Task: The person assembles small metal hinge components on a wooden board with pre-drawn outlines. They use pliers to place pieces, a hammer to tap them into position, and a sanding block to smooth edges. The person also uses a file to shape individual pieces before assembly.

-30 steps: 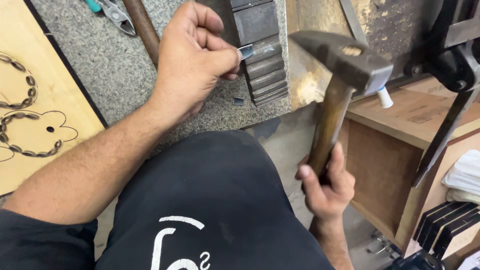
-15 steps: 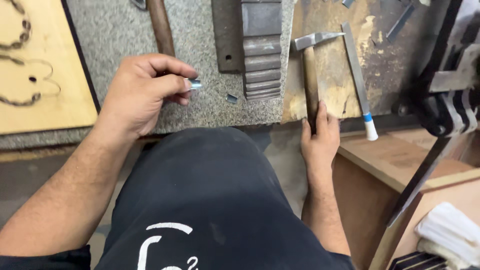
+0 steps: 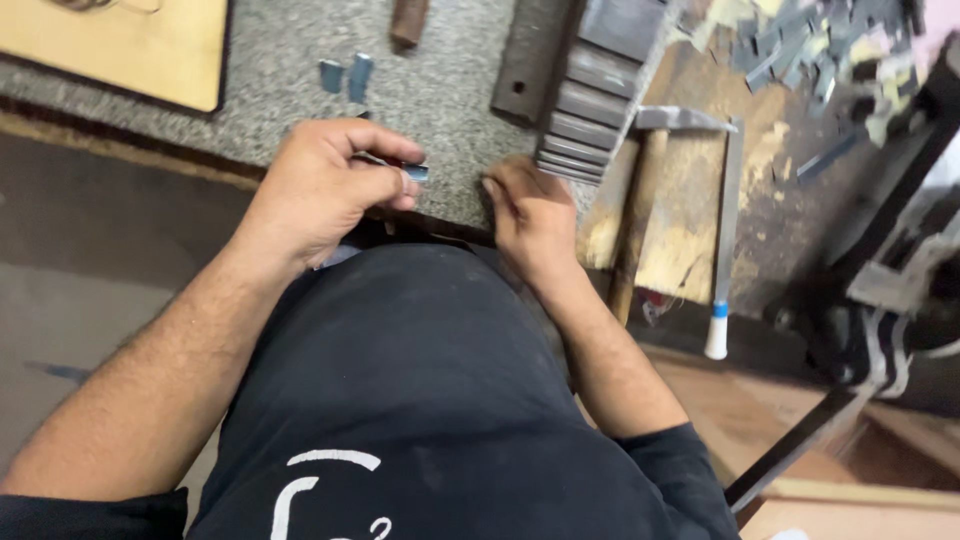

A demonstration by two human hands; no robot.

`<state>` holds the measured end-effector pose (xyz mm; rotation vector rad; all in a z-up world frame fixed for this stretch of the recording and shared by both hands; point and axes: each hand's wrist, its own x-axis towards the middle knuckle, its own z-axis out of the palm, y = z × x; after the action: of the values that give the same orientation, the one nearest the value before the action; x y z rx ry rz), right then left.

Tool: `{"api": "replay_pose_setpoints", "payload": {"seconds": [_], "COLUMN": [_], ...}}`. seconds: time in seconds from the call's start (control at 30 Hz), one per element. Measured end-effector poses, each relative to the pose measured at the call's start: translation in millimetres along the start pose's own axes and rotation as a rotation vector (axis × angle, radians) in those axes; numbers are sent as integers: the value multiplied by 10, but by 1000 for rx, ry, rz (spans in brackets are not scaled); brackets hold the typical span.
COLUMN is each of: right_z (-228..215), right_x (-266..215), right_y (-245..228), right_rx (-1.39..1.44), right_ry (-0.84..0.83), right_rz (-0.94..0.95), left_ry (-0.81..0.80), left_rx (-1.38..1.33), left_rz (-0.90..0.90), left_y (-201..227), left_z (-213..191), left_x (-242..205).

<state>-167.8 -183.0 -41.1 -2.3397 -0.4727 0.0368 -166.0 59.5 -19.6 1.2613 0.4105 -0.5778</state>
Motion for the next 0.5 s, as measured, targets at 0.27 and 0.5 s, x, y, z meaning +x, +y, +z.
{"api": "replay_pose_setpoints", "payload": {"seconds": [0.27, 0.5], "right_z": [187, 671], "right_x": [66, 515], "right_y": [-377, -787], "right_rx": [765, 1036], "right_ry": [-182, -199], "right_rz": [367, 441], "left_ry": [-172, -250], "left_rx": [-80, -107], "left_rz": [49, 163], "left_y": [-21, 250], "left_z": [-261, -970], "left_x": [-180, -235]}}
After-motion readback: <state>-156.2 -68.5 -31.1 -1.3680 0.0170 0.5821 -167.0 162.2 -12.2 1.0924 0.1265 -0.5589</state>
